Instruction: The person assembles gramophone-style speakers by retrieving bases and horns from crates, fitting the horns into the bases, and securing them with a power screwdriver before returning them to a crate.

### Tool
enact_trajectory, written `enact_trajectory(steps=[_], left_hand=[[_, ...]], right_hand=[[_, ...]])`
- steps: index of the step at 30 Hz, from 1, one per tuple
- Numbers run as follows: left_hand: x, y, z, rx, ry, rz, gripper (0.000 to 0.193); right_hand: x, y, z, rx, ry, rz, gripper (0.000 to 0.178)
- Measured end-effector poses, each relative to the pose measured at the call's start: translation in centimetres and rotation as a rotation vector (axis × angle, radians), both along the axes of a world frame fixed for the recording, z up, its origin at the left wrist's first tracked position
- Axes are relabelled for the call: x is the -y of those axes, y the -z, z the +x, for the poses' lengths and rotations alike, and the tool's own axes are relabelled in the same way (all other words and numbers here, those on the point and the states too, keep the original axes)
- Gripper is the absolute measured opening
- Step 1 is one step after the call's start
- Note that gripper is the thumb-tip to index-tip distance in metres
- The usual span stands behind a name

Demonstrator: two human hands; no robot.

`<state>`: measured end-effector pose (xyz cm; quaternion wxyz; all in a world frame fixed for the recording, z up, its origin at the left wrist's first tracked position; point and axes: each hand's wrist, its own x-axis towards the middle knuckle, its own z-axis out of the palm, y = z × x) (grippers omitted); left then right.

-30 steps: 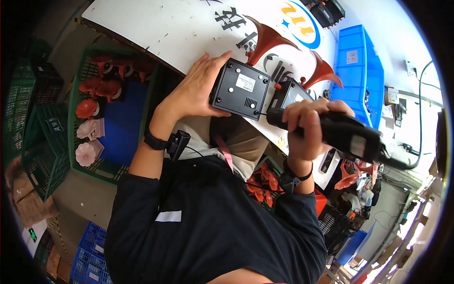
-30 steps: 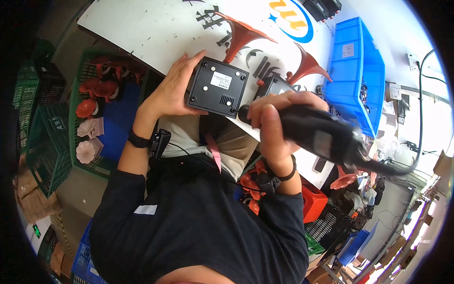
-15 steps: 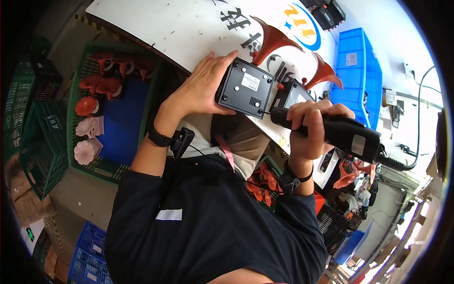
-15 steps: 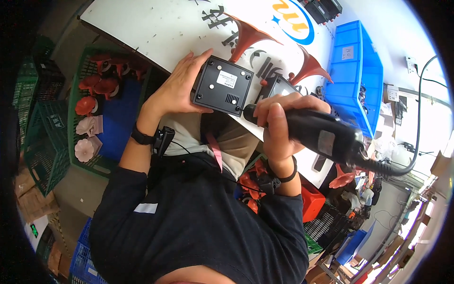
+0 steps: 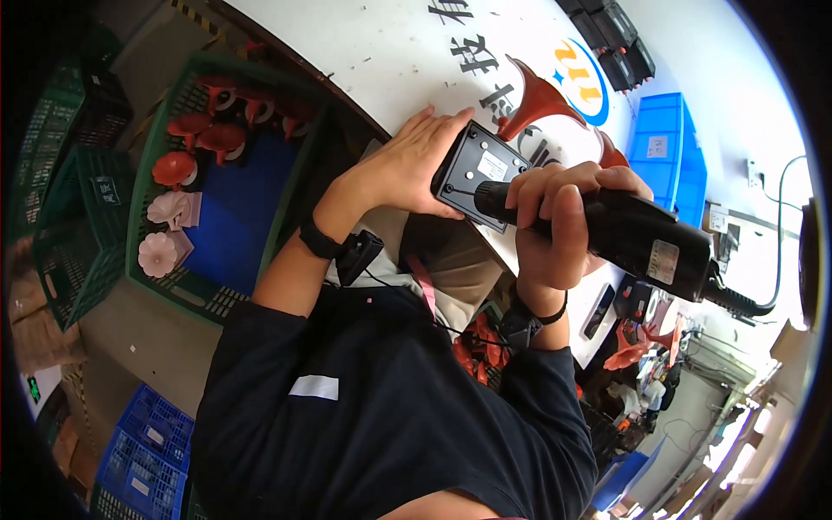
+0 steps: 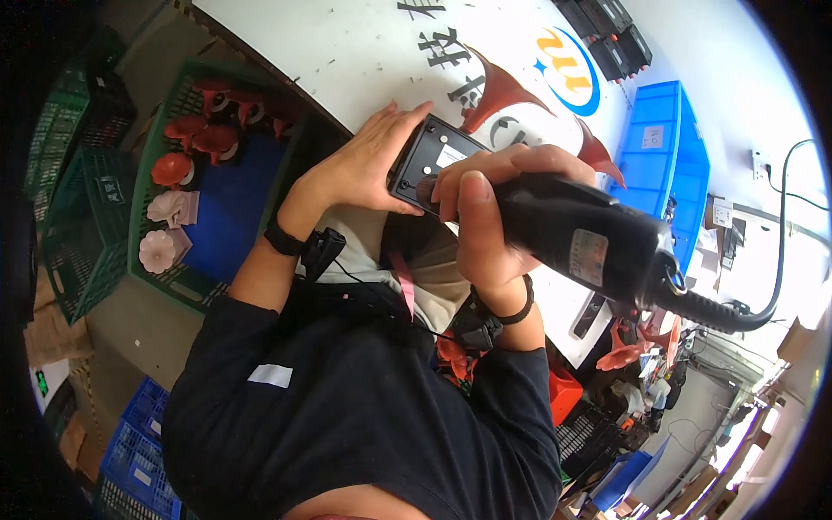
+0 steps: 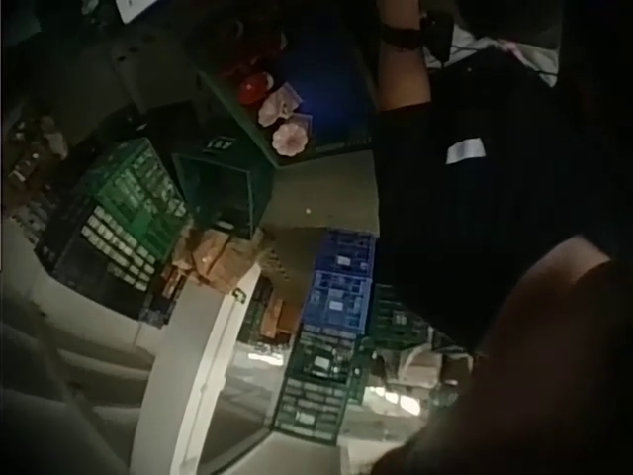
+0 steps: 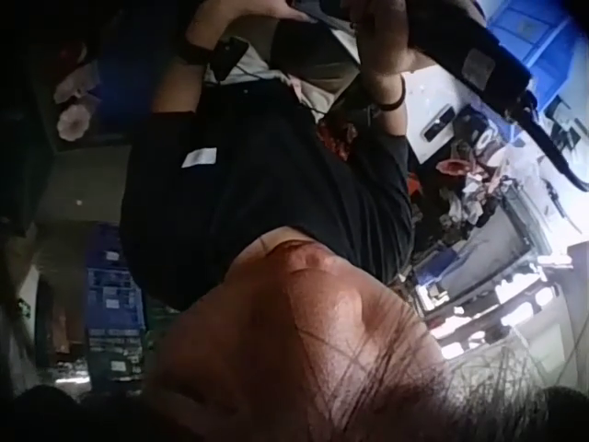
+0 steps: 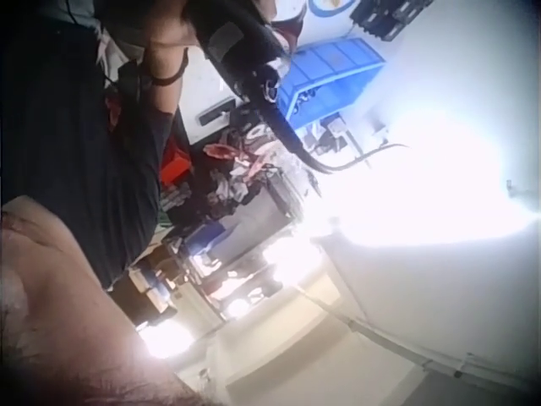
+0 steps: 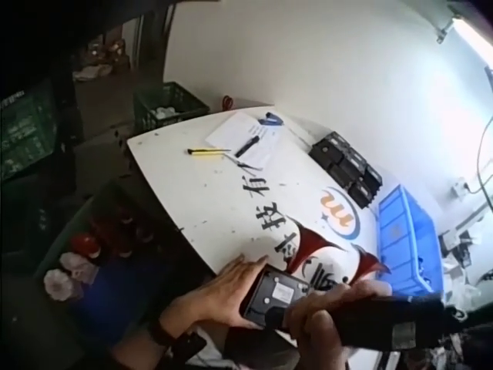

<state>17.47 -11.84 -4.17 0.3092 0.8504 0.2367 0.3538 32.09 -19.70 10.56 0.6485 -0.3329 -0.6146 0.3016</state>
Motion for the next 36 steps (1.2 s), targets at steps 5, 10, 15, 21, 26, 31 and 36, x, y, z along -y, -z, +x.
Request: enact_trajectory(steps=[5, 10, 15, 21, 26, 31, 36], left_hand=[[-0.1, 0.1, 0.1, 0.000, 0.015, -0.028, 0.134], [-0.2, 0.3, 0.1, 0.004, 0.015, -0.027, 0.132], [-0.3, 0.1, 0.2, 0.025, 0.023, -0.039, 0.131], [-0.3, 0.0, 0.0, -0.007, 0.013, -0.059, 0.130], [-0.1, 0.1, 0.2, -0.006, 0.015, -0.053, 0.130], [-0.1, -0.4, 0.0, -0.019, 0.028, -0.083, 0.130], [-0.2, -0.4, 0.0, -0.015, 0.018, -0.081, 0.129]], right_hand=[[-1.0, 1.5, 0.4, 0.158, -0.005, -0.037, 0.034], [-1.2, 2.1, -0.9, 0.101, 0.088, -0.038, 0.035], [-1.2, 1.7, -1.0, 0.082, 0.068, -0.049, 0.031], [-1.6, -0.8, -0.5, 0.022, 0.077, -0.088, 0.032], [-5.2, -2.1, 0.4, -0.233, 0.196, -0.017, 0.032], [-6.9, -0.5, 1.1, -0.175, 0.223, -0.013, 0.030], [-7.4, 0.5, 0.5, -0.113, 0.195, -0.043, 0.028]])
